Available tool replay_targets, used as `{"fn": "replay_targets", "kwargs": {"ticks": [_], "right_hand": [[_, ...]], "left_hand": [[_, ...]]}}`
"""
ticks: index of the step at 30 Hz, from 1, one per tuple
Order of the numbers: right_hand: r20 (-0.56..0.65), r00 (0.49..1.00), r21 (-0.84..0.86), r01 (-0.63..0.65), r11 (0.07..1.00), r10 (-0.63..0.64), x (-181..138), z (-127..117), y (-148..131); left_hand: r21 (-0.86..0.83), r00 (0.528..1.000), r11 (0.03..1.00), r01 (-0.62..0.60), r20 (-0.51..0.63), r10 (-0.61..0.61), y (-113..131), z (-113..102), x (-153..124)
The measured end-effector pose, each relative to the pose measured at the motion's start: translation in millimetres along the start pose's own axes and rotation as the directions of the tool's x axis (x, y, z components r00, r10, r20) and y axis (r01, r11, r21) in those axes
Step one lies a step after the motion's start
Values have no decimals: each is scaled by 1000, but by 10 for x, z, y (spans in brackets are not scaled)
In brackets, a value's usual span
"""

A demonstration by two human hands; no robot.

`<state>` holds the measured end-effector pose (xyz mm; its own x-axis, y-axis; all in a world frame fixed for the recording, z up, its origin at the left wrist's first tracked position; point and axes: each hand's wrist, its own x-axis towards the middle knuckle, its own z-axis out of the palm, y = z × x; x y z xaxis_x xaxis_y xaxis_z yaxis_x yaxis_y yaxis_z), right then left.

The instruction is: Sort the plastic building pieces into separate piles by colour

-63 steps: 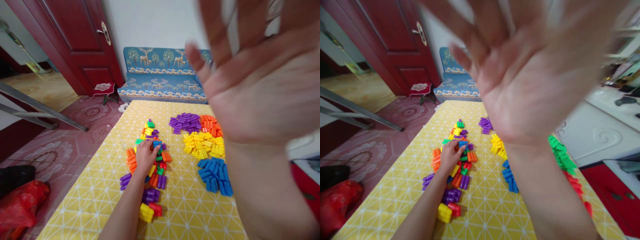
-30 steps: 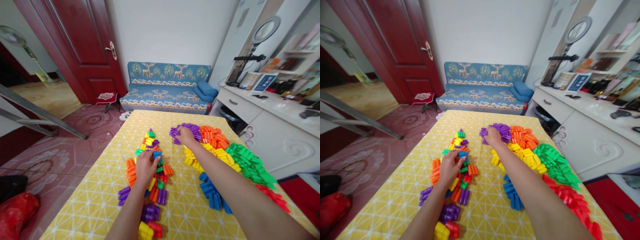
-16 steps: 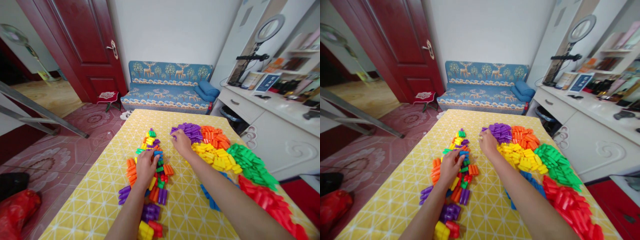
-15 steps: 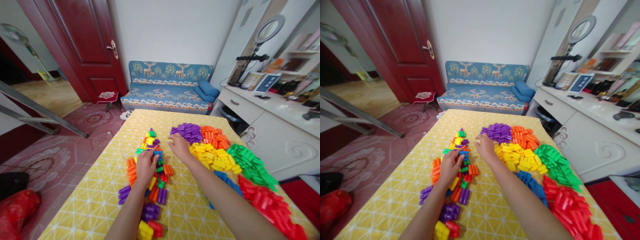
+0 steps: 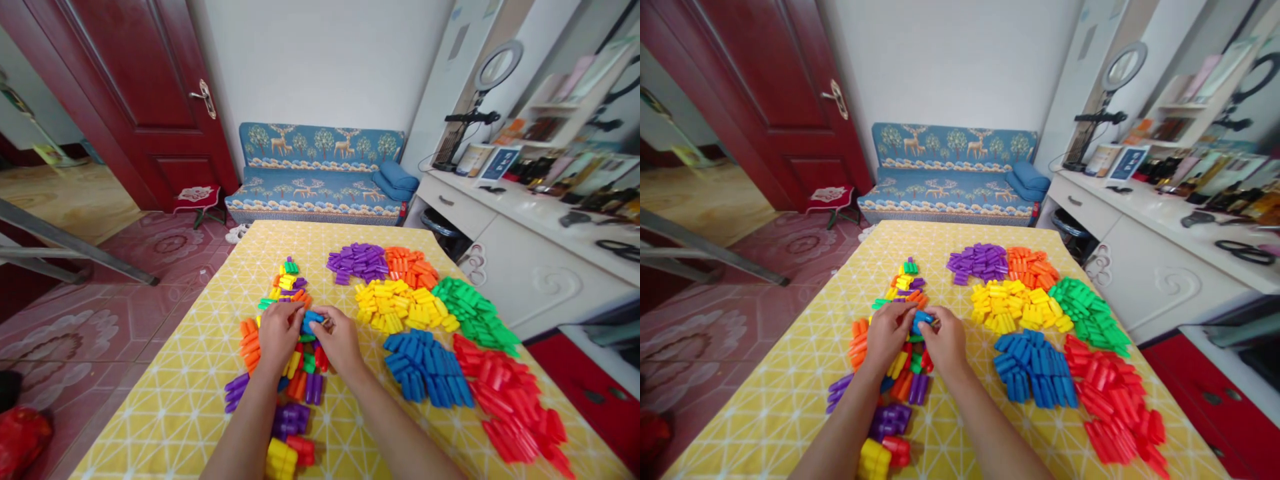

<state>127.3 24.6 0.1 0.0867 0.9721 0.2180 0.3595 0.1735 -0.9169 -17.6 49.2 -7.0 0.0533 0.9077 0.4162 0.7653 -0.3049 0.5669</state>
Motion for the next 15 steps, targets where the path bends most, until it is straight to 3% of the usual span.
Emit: {"fn": "replay_targets", "kwargs": {"ticks": [3,6,11,15], "right_hand": [[-26,1000,-13,3,1000,-3,-115,-300,-103],[-93,996,-63,-21,998,15,-275,-757,-92],[-212,970,-174,-156,972,118,-654,-1604,228],[-243,941,-147,-275,950,235,-879,-1974,411]], "left_hand": [[13,1000,1000,-13,5,13,-10,6,4],[21,1000,1000,-8,5,8,-15,6,5],[21,1000,1000,-11,2,11,-12,3,-2],[29,1000,1000,-5,1,5,-15,15,-9]]}}
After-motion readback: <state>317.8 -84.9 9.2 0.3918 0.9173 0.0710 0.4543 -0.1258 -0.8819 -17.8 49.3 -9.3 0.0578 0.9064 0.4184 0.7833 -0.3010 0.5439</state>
